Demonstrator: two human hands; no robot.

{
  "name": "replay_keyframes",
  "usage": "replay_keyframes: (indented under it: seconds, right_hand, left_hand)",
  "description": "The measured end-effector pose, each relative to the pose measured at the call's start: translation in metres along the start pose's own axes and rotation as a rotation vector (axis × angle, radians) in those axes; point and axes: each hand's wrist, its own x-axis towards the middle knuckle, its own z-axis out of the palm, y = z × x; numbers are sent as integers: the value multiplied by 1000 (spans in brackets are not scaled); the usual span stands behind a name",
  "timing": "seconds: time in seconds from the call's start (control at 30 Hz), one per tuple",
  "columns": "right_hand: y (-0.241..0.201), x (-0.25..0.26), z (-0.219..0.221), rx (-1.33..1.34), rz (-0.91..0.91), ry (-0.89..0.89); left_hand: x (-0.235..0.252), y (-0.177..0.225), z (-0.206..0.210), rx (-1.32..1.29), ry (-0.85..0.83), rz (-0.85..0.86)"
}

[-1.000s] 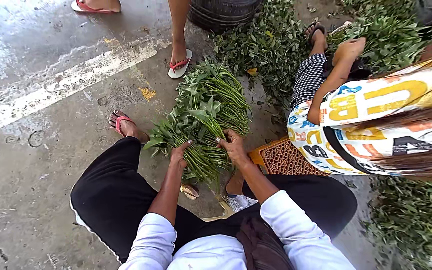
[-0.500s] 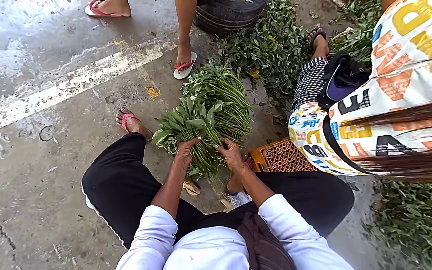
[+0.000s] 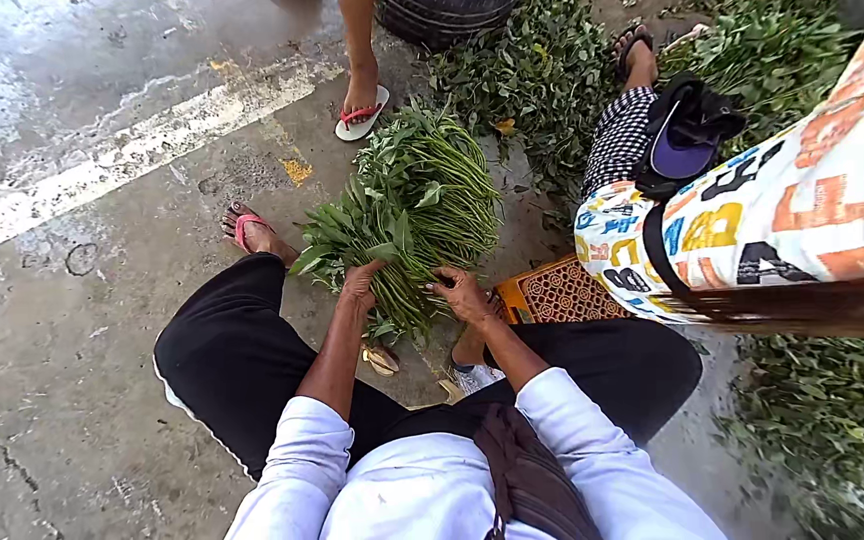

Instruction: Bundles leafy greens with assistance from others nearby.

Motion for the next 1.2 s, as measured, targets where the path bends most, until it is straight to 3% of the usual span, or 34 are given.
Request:
replay_keyframes:
  seconds: [0.23, 0.33, 0.5, 0.67, 0.77, 0.93, 1.2]
  right_hand:
    - [13, 12, -11, 391, 110, 34]
    - [17, 18, -13, 428, 189, 194]
    - [11, 20, -24, 539, 323, 252]
    - [13, 26, -32, 534, 382, 455]
    - [10, 28, -18, 509, 288, 494]
    - [-15, 3, 27, 311, 51, 245]
    - [-22, -12, 31, 168, -93, 221]
  left_hand:
    - [2, 2, -1, -65, 97, 76]
    - [-1, 1, -3, -34, 116, 70]
    - [10, 1, -10, -107, 98, 62]
    - [3, -8, -10, -59, 100, 37]
    - [-10, -24, 6, 17, 54, 18]
    - [-27, -43, 20, 50, -36, -2]
    - [-29, -33, 11, -66, -84, -47]
